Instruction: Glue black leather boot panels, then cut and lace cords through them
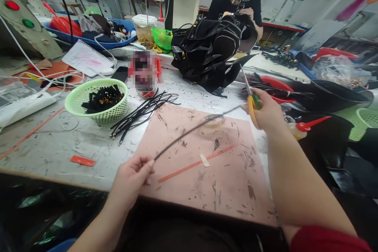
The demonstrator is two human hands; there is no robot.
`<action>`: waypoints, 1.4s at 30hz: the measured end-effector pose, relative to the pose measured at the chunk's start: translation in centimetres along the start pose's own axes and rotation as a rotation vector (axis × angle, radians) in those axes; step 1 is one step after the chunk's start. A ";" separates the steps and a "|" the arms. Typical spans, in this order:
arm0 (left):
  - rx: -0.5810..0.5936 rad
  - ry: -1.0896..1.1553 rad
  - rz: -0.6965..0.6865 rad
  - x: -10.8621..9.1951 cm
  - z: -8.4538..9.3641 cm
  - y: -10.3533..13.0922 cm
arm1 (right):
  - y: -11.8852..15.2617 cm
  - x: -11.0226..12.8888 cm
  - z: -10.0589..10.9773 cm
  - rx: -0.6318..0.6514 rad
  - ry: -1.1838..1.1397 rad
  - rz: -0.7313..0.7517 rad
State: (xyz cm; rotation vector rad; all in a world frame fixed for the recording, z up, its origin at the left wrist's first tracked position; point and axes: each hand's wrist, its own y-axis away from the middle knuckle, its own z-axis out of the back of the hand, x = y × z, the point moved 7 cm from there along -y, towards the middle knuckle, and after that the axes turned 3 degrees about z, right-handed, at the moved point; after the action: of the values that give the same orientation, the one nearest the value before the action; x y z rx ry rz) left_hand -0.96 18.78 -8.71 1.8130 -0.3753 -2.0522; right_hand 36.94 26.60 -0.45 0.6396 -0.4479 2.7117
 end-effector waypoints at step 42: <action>0.371 0.576 0.111 0.5 -6.4 3.1 | 18.1 13.7 -5.7 -0.011 -0.935 0.498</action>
State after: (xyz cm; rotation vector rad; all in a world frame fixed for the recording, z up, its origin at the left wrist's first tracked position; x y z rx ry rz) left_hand 5.67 16.09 -8.65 2.4270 -0.6943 -1.3596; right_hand 16.46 15.55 -2.93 2.0236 -0.9251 2.6444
